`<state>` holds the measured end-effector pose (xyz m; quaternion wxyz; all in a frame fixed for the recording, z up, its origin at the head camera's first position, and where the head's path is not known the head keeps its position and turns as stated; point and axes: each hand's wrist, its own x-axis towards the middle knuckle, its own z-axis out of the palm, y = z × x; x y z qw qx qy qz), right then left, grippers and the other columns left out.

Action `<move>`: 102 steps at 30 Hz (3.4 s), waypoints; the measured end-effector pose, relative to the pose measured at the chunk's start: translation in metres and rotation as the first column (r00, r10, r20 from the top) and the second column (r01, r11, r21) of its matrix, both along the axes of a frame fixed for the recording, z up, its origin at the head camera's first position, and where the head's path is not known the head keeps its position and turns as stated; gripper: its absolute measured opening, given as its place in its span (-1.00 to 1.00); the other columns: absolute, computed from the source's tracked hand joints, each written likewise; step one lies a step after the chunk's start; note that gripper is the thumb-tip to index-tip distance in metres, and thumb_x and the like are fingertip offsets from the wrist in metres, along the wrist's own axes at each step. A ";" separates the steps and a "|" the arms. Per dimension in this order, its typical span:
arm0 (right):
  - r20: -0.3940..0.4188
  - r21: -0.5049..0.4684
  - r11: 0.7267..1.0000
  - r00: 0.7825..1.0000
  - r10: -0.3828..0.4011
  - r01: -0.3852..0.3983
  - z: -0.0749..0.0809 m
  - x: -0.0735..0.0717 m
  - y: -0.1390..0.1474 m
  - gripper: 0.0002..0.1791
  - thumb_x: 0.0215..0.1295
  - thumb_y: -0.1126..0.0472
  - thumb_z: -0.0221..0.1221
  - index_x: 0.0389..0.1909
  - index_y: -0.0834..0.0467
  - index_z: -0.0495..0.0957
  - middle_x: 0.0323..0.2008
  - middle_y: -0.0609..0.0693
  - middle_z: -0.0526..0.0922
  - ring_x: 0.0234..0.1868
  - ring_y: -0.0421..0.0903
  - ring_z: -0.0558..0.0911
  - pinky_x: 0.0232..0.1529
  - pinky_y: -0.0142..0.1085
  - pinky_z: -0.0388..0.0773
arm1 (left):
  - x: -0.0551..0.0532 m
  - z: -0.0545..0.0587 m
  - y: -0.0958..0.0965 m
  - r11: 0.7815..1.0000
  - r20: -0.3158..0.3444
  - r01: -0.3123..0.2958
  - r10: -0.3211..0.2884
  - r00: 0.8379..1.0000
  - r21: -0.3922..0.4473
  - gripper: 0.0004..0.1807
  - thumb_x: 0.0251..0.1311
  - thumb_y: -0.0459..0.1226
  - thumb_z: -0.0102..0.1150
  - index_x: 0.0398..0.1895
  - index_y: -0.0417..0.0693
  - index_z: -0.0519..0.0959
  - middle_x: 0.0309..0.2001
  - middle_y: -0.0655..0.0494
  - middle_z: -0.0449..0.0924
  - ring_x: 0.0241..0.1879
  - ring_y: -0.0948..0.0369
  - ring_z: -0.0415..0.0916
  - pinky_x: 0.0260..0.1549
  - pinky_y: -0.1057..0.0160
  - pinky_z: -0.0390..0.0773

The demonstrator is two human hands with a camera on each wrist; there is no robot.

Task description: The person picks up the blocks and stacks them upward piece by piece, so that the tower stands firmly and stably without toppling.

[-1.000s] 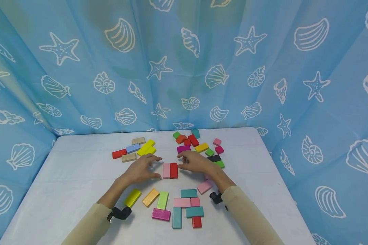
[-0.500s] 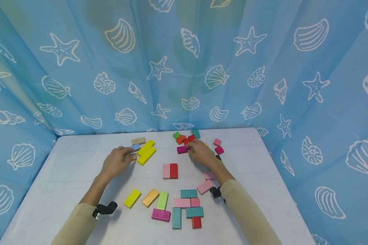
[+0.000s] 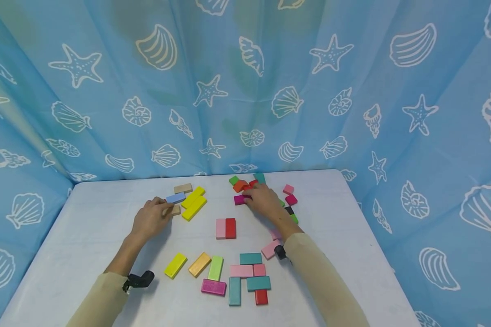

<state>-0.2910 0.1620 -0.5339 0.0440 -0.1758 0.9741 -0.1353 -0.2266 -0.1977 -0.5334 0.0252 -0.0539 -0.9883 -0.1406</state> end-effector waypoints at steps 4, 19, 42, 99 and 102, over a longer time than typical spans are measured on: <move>-0.018 0.018 0.999 0.999 0.029 -0.029 0.003 0.001 -0.001 -0.56 0.35 0.02 0.30 0.23 -0.05 0.60 0.12 0.04 0.54 0.21 0.03 0.50 0.09 -0.04 0.59 | -0.001 0.001 0.001 1.000 0.013 -0.009 0.009 1.000 0.001 -0.62 0.27 -0.23 0.33 0.15 -0.05 0.66 0.06 -0.11 0.58 0.01 -0.05 0.51 0.00 -0.06 0.56; 0.124 -0.040 0.996 0.989 0.080 -0.076 0.011 0.005 -0.001 -0.35 0.27 0.12 0.37 0.39 -0.13 0.43 0.38 0.04 0.41 0.44 0.09 0.35 0.20 0.04 0.53 | 0.002 0.008 -0.007 0.997 0.105 -0.021 0.013 0.994 0.073 -0.56 0.21 -0.22 0.36 0.16 0.00 0.57 -0.05 -0.03 0.66 -0.07 -0.01 0.56 -0.04 -0.08 0.51; 0.307 -0.420 0.906 0.946 0.101 0.039 0.020 0.012 0.027 -0.59 0.27 0.06 0.35 0.11 -0.07 0.50 -0.31 -0.05 0.62 -0.29 -0.02 0.63 -0.30 -0.26 0.59 | 0.005 0.019 -0.003 0.884 0.162 -0.017 -0.067 0.985 0.468 -0.66 0.25 -0.23 0.28 0.09 0.02 0.58 -0.08 -0.02 0.69 -0.16 0.04 0.65 -0.23 0.12 0.65; 0.576 -0.488 0.868 0.781 0.241 0.092 0.005 0.032 0.010 -0.71 0.33 0.17 0.30 0.01 0.13 0.54 -0.33 0.10 0.65 -0.39 -0.03 0.75 -0.21 -0.27 0.68 | 0.009 -0.009 0.079 0.811 0.362 -0.089 -0.157 0.919 0.578 -0.64 0.20 -0.10 0.41 0.03 -0.01 0.70 -0.31 0.16 0.69 -0.41 0.23 0.63 -0.30 0.31 0.62; 0.575 -0.489 0.867 0.782 0.240 0.094 0.006 0.032 0.010 -0.71 0.33 0.18 0.30 0.01 0.13 0.54 -0.33 0.10 0.65 -0.39 -0.02 0.75 -0.22 -0.27 0.68 | 0.008 -0.009 0.080 0.819 0.357 -0.088 -0.148 0.922 0.566 -0.65 0.20 -0.09 0.41 0.02 0.00 0.71 -0.32 0.18 0.68 -0.41 0.22 0.61 -0.32 0.31 0.59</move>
